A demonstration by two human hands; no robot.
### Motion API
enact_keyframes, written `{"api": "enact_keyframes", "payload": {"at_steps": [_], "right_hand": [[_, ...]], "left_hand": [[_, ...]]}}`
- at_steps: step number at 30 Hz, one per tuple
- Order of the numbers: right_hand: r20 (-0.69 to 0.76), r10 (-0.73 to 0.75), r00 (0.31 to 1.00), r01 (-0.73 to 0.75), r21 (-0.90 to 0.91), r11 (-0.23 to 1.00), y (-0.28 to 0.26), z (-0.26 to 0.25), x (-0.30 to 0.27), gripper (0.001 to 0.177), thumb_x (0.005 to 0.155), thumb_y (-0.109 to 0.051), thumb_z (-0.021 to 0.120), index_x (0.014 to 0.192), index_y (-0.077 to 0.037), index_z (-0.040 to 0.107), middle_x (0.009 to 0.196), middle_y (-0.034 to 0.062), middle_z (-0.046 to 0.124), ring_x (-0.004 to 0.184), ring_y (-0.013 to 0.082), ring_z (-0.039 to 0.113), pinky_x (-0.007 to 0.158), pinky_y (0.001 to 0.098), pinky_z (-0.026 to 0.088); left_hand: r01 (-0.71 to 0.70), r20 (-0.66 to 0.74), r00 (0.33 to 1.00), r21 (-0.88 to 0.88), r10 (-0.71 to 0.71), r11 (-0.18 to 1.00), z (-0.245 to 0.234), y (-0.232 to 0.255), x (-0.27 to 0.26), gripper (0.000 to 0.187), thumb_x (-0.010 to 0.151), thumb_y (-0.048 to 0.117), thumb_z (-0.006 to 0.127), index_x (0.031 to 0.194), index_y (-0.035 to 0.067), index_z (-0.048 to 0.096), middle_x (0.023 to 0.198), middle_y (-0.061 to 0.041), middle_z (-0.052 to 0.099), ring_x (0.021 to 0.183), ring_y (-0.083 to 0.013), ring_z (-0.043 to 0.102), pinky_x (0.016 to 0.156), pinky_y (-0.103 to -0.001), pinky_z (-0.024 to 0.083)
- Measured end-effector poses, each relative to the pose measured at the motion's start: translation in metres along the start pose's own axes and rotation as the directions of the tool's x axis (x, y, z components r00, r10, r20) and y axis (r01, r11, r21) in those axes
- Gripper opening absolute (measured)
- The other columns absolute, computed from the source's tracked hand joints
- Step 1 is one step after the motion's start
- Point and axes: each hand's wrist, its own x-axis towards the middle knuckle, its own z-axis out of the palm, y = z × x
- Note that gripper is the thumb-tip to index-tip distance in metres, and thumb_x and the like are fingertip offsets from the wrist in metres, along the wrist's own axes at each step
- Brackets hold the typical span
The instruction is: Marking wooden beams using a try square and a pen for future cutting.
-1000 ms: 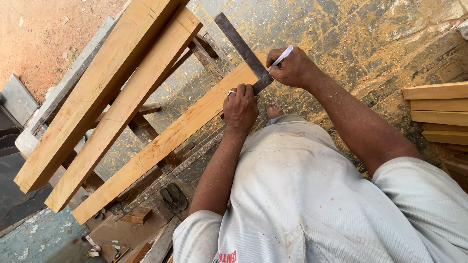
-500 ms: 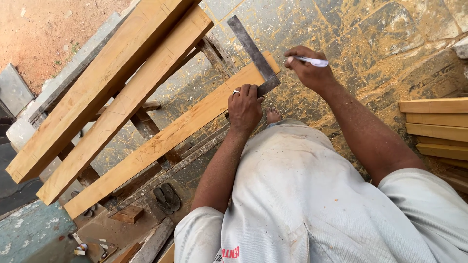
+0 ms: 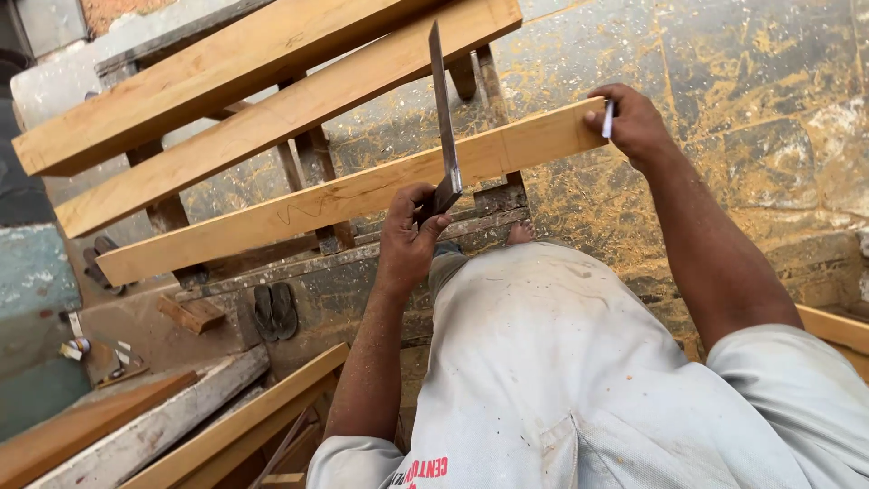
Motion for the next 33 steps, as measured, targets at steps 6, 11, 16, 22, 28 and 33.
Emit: {"api": "enact_keyframes", "payload": {"at_steps": [6,11,16,22,28,33], "right_hand": [[-0.069,-0.388,0.919,0.379,-0.111,0.918,-0.003,-0.006,-0.024,0.044,0.091,-0.004,0.082,0.13,-0.011,0.063,0.128,0.0061,0.069,0.117,0.02,0.067,0.097,0.0347,0.059],[-0.111,-0.36,0.926,0.333,-0.206,0.92,-0.006,-0.007,-0.027,0.046,0.091,-0.006,0.084,0.131,-0.015,0.064,0.126,0.0066,0.07,0.115,0.0202,0.068,0.095,0.0351,0.061],[-0.126,-0.319,0.939,0.287,-0.225,0.931,-0.001,-0.009,-0.042,0.047,0.09,-0.012,0.086,0.131,-0.014,0.063,0.126,0.0089,0.071,0.116,0.0221,0.071,0.095,0.0375,0.061],[-0.13,-0.301,0.945,0.244,-0.333,0.911,-0.006,-0.009,-0.051,0.048,0.089,-0.016,0.086,0.132,-0.014,0.064,0.125,0.0114,0.071,0.114,0.0255,0.07,0.093,0.0405,0.06],[-0.128,-0.267,0.955,0.211,-0.336,0.918,-0.003,-0.009,-0.055,0.049,0.089,-0.019,0.085,0.132,-0.015,0.064,0.122,0.0114,0.072,0.113,0.0265,0.071,0.093,0.0414,0.061],[-0.117,-0.288,0.95,0.232,-0.351,0.907,-0.003,-0.011,-0.054,0.05,0.089,-0.021,0.086,0.134,-0.013,0.064,0.125,0.0127,0.071,0.113,0.0277,0.071,0.094,0.0417,0.061]], "left_hand": [[-0.111,-0.034,0.988,0.541,0.154,0.834,0.001,-0.016,-0.004,0.04,0.091,0.02,0.078,0.126,0.008,0.062,0.122,-0.011,0.064,0.111,-0.0293,0.062,0.094,-0.046,0.05],[-0.208,0.056,0.966,0.752,0.254,0.626,0.027,-0.06,0.015,0.046,0.086,0.025,0.081,0.125,0.008,0.064,0.123,-0.011,0.063,0.113,-0.0324,0.06,0.096,-0.05,0.045],[-0.299,0.127,0.935,0.783,0.331,0.545,0.038,-0.061,0.032,0.045,0.088,0.022,0.08,0.126,0.007,0.063,0.121,-0.01,0.061,0.115,-0.031,0.059,0.096,-0.048,0.046],[-0.367,0.207,0.917,0.772,0.341,0.518,0.043,-0.07,0.045,0.045,0.089,0.025,0.08,0.125,0.005,0.063,0.121,-0.011,0.061,0.116,-0.0303,0.058,0.098,-0.049,0.045],[-0.385,0.242,0.914,0.768,0.325,0.512,0.043,-0.069,0.034,0.044,0.09,0.023,0.08,0.126,0.003,0.064,0.122,-0.012,0.061,0.118,-0.0311,0.059,0.103,-0.052,0.045],[-0.406,0.228,0.894,0.777,0.386,0.48,0.046,-0.061,0.036,0.043,0.086,0.022,0.079,0.122,0.003,0.064,0.13,-0.016,0.06,0.129,-0.0373,0.056,0.109,-0.055,0.042]]}}
